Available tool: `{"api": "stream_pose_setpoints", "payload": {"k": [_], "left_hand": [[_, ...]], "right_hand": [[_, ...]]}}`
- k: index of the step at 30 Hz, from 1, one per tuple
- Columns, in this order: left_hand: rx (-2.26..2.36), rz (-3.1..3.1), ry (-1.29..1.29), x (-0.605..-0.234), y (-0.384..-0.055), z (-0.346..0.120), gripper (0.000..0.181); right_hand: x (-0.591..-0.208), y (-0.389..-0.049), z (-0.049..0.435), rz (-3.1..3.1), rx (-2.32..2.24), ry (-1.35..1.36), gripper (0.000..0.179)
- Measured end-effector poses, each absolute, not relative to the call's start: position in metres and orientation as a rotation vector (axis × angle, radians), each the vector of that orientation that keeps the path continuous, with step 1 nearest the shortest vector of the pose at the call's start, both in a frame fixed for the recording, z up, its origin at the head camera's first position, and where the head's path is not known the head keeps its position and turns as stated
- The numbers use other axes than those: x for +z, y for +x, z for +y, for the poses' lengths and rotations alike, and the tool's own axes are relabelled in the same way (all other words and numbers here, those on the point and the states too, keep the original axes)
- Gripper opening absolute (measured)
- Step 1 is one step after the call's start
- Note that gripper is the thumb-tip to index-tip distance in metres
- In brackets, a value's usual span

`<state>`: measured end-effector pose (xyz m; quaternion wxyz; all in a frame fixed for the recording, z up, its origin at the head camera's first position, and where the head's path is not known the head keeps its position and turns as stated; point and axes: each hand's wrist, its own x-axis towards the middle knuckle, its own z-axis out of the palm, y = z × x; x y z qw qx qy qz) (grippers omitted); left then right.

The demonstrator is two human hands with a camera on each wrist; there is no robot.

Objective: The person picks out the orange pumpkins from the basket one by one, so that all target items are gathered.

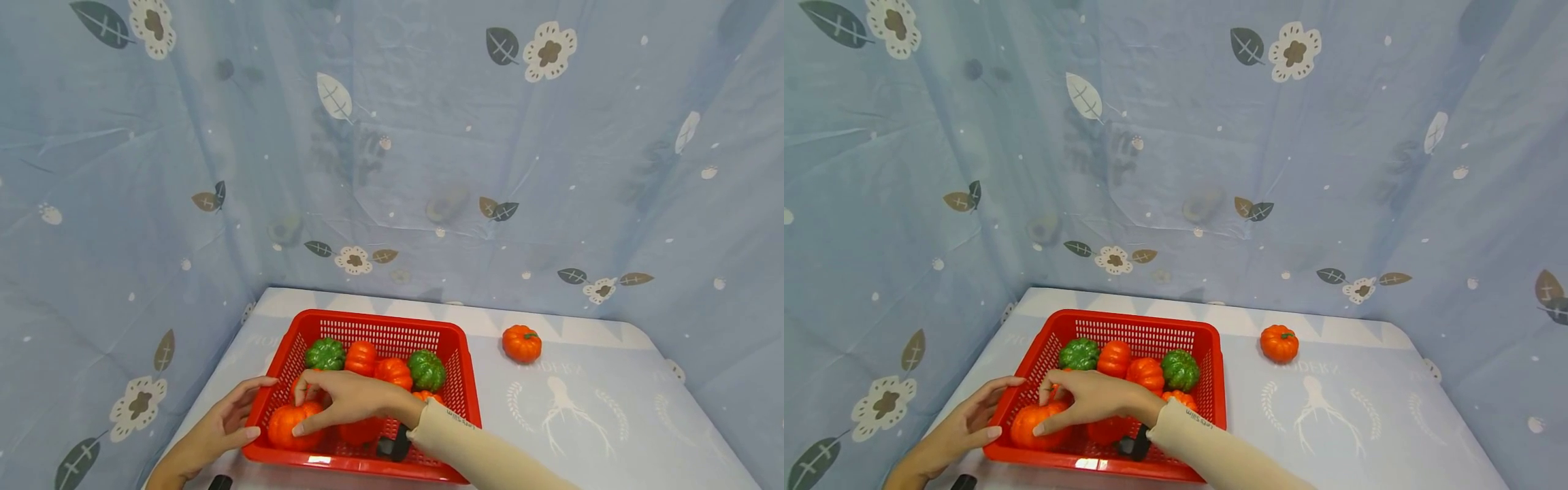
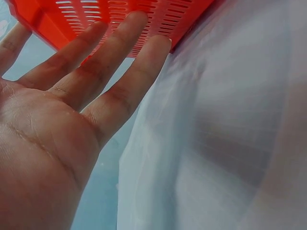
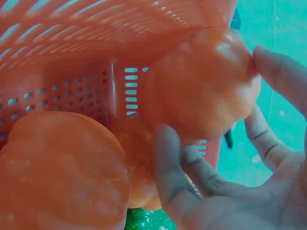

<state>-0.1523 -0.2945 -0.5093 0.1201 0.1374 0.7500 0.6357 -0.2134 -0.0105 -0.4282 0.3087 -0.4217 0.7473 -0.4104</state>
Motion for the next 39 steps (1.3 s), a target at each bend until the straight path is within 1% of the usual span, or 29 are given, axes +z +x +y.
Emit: {"api": "stream_pose_setpoints", "payload": {"k": [5,10,12,14,18,22,30,35,39], "left_hand": [[1.85,2.2,0.41,-0.51,-0.153,-0.296,0.063],[1.839,2.229,0.382,-0.511,-0.152,-0.295,0.063],[1.833,2.237,0.38,-0.511,-0.152,-0.295,0.063],[1.833,2.238,0.378,-0.511,-0.152,-0.294,0.063],[1.845,2.233,0.408,-0.511,-0.152,-0.294,0.063],[1.858,2.229,0.44,-0.511,-0.153,-0.294,0.062],[1.837,2.249,0.405,-0.511,-0.153,-0.292,0.064],[1.847,2.236,0.411,-0.511,-0.153,-0.293,0.063],[1.856,2.219,0.395,-0.51,-0.153,-0.293,0.064]], "right_hand": [[-0.428,-0.212,-0.009,2.02,-1.064,-1.08,0.039],[-0.428,-0.21,-0.008,2.019,-1.086,-1.021,0.063],[-0.428,-0.21,-0.008,2.028,-1.083,-1.033,0.067],[-0.429,-0.211,-0.008,2.032,-1.076,-1.045,0.064],[-0.427,-0.211,-0.007,2.026,-1.075,-1.021,0.046],[-0.427,-0.211,-0.005,2.023,-1.101,-0.989,0.039],[-0.425,-0.214,-0.001,2.023,-1.103,-1.055,0.058],[-0.421,-0.213,0.001,2.067,-1.08,-1.111,0.06],[-0.418,-0.214,0.005,2.084,-1.167,-1.08,0.061]]}}
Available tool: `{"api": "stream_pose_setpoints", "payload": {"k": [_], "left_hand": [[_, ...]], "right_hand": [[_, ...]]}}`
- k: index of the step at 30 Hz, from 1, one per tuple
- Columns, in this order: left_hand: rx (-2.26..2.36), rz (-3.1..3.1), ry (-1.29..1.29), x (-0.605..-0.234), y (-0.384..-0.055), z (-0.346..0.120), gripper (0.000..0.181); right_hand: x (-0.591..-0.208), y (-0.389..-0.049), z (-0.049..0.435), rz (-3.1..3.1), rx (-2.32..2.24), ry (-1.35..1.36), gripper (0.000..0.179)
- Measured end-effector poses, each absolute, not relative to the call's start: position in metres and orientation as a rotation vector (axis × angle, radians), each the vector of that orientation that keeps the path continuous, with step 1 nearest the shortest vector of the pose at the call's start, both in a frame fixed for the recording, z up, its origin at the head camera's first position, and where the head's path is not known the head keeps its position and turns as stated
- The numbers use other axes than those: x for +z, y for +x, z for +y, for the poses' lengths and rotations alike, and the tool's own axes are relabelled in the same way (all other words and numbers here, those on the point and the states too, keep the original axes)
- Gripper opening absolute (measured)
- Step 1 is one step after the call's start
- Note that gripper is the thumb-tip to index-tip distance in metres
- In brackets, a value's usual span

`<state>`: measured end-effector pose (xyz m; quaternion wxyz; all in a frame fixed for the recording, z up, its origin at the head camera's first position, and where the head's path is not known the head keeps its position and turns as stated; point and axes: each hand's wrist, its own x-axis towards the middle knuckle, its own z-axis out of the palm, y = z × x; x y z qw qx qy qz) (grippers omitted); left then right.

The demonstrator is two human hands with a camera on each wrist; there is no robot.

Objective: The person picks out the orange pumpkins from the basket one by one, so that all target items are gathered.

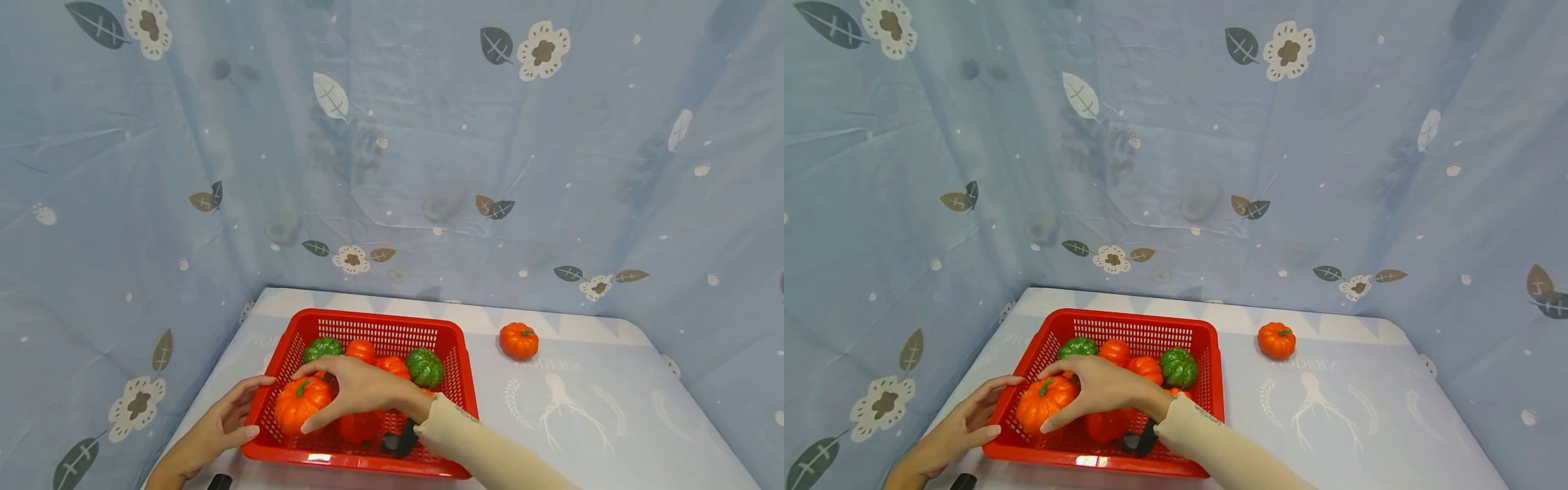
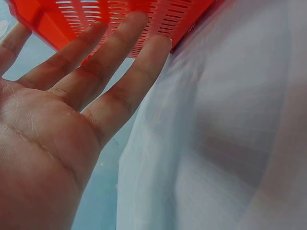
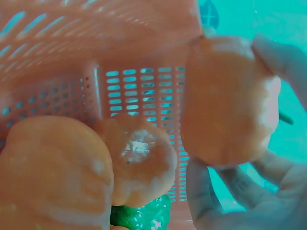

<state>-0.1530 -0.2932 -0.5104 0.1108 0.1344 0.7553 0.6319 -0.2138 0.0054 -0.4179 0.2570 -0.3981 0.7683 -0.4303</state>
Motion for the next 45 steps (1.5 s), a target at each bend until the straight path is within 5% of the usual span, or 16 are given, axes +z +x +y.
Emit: {"api": "stream_pose_setpoints", "payload": {"k": [18,45], "left_hand": [[1.844,2.227,0.234,-0.507,-0.149,-0.288,0.069],[1.86,2.197,0.373,-0.509,-0.151,-0.293,0.064]], "right_hand": [[-0.395,-0.22,0.064,2.294,-1.318,-0.999,0.068],[-0.391,-0.224,0.162,2.408,-1.492,-0.728,0.07]]}}
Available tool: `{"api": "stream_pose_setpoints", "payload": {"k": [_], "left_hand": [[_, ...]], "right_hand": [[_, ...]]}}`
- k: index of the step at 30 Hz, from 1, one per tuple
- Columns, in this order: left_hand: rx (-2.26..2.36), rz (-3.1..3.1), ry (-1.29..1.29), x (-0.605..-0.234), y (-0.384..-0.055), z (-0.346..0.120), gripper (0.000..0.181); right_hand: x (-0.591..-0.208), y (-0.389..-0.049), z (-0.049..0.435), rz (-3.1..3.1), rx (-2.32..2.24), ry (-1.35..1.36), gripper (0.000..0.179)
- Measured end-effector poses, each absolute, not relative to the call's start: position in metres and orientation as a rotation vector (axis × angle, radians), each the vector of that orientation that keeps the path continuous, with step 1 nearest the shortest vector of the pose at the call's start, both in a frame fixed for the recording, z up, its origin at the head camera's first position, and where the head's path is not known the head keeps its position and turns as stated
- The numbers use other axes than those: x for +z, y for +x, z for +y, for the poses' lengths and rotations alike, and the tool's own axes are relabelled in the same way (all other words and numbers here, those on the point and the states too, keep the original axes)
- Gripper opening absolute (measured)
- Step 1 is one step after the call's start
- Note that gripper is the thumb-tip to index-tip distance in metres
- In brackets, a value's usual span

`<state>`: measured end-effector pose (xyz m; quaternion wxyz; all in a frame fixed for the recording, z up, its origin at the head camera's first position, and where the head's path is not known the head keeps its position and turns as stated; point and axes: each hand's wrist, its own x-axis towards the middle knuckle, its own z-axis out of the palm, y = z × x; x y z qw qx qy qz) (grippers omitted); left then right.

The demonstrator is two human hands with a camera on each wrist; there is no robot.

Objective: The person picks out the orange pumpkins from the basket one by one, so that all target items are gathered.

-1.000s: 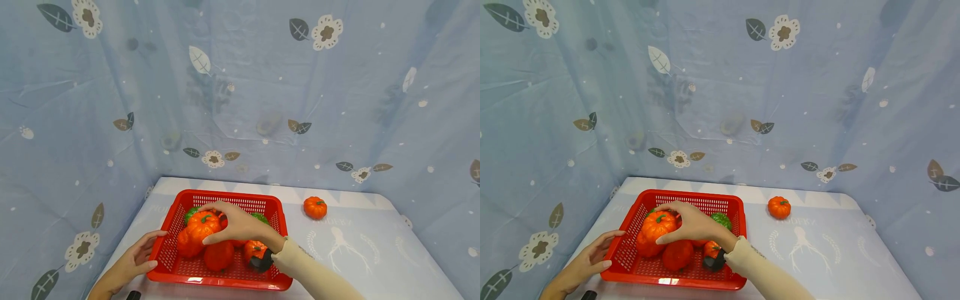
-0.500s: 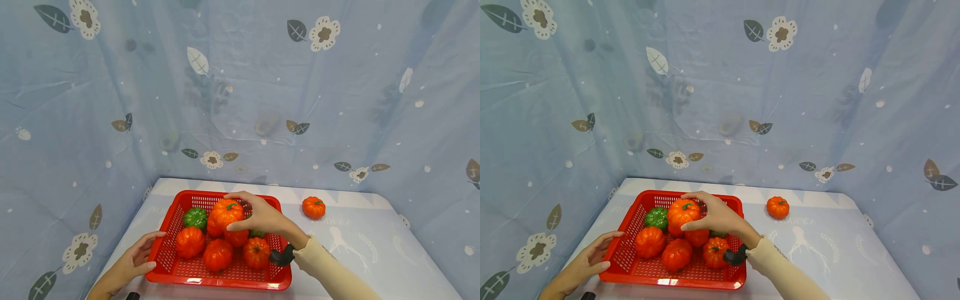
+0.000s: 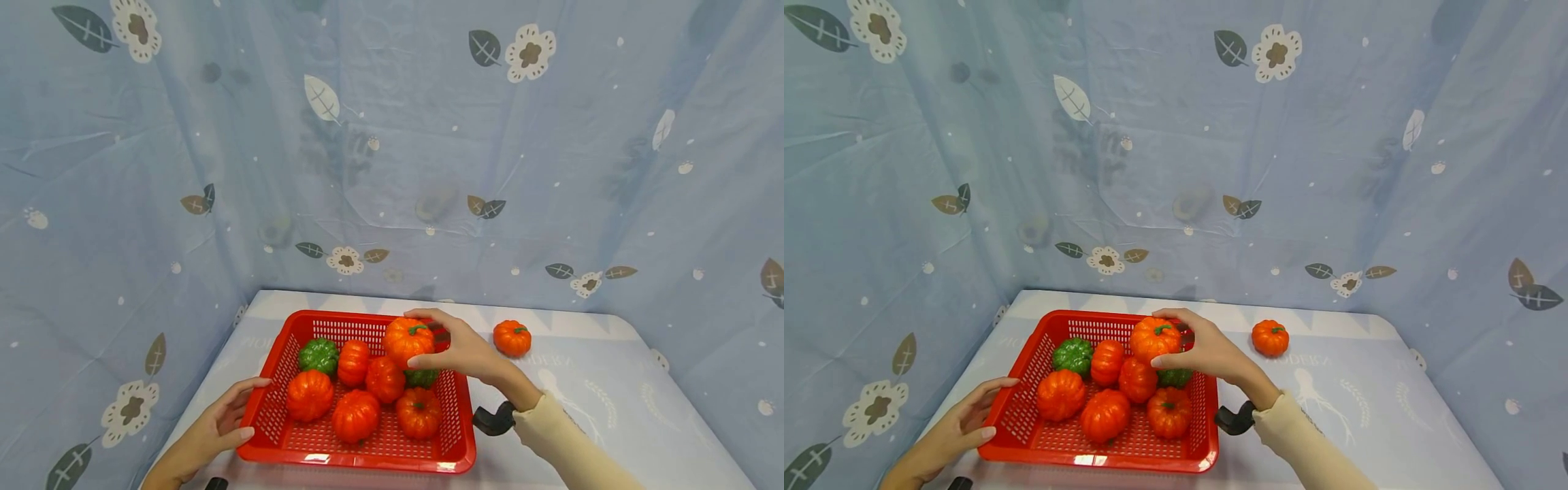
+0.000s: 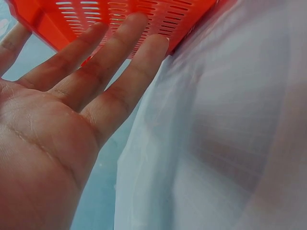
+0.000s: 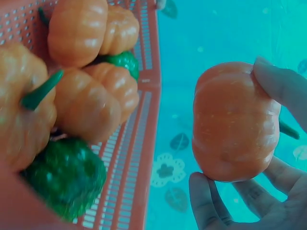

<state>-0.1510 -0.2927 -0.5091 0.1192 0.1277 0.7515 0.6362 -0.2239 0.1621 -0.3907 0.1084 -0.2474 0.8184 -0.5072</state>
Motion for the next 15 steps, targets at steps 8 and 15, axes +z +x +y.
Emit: {"api": "stream_pose_setpoints", "payload": {"k": [8,15], "left_hand": [[1.865,2.177,0.372,-0.508,-0.15,-0.293,0.063],[1.874,2.172,0.348,-0.509,-0.151,-0.293,0.065]], "right_hand": [[-0.399,-0.224,0.196,2.472,-1.527,-0.611,0.068],[-0.407,-0.223,0.227,2.511,-1.562,-0.475,0.069]]}}
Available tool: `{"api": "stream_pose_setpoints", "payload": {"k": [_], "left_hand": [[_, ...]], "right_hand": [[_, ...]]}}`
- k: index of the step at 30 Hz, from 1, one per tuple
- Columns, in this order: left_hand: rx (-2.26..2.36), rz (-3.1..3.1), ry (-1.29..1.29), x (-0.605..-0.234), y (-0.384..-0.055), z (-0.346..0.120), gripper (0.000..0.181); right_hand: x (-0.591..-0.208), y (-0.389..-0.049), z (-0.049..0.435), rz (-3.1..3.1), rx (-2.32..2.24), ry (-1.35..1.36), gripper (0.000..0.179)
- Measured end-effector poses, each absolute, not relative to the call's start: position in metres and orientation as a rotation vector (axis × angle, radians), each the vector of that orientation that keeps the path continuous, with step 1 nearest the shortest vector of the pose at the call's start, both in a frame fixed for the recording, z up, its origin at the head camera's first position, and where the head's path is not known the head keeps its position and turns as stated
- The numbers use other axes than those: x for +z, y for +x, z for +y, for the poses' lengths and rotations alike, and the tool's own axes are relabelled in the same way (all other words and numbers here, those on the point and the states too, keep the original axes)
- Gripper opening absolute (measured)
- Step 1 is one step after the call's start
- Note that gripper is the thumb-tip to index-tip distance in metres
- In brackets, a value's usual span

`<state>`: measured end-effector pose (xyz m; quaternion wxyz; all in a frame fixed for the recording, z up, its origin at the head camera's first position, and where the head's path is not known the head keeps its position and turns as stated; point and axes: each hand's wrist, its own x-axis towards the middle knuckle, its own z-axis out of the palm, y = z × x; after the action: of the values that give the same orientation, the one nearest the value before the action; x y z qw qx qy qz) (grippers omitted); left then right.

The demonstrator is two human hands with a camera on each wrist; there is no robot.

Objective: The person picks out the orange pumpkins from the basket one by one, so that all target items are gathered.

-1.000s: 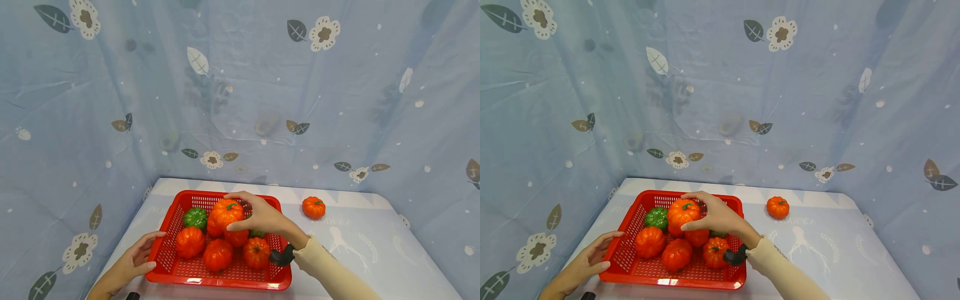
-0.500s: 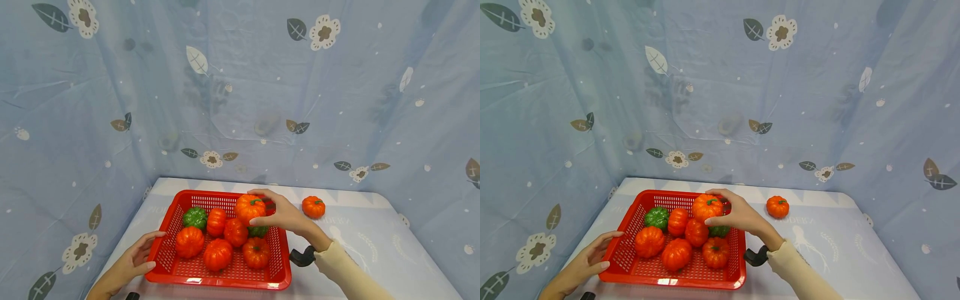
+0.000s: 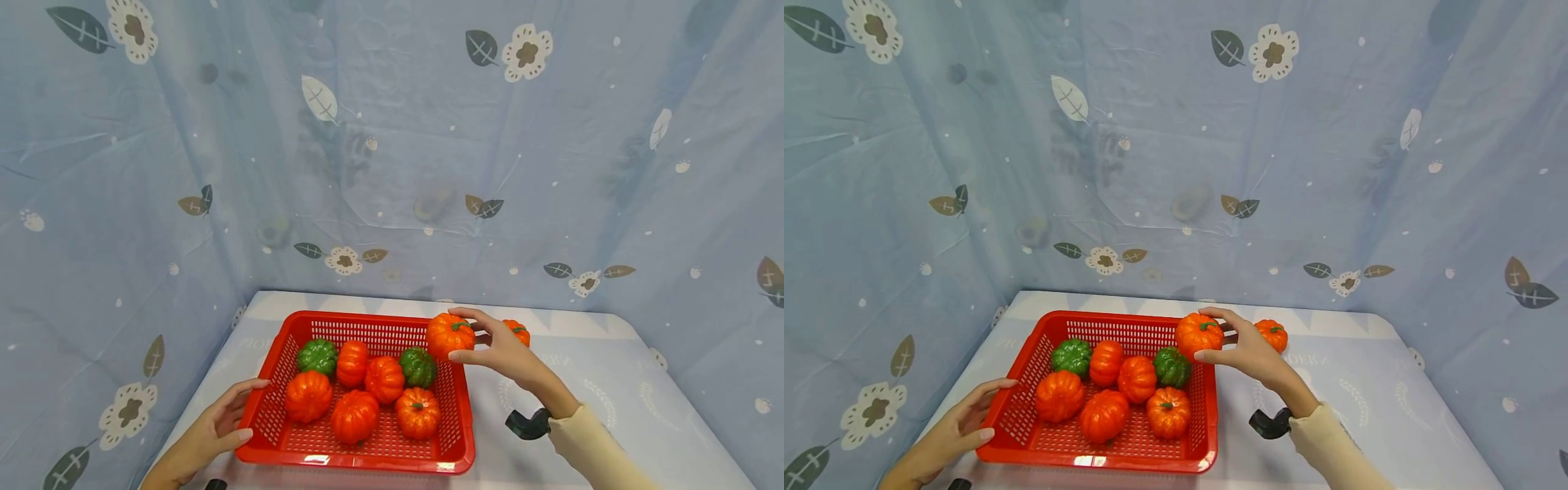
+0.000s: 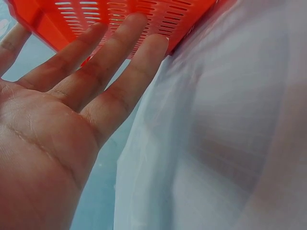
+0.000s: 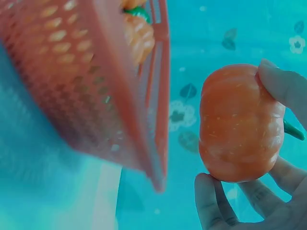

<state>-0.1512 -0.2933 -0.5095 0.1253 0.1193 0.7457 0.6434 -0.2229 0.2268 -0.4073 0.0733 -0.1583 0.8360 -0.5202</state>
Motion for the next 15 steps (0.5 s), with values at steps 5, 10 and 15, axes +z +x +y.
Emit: {"api": "stream_pose_setpoints", "payload": {"k": [5,10,15], "left_hand": [[1.88,2.159,0.323,-0.509,-0.151,-0.294,0.064],[1.9,2.127,0.311,-0.508,-0.15,-0.293,0.064],[1.9,2.129,0.305,-0.507,-0.15,-0.292,0.064]], "right_hand": [[-0.414,-0.224,0.246,2.578,-1.541,-0.446,0.069],[-0.425,-0.227,0.267,2.631,-1.532,-0.386,0.07],[-0.434,-0.224,0.289,2.688,-1.52,-0.311,0.073]]}}
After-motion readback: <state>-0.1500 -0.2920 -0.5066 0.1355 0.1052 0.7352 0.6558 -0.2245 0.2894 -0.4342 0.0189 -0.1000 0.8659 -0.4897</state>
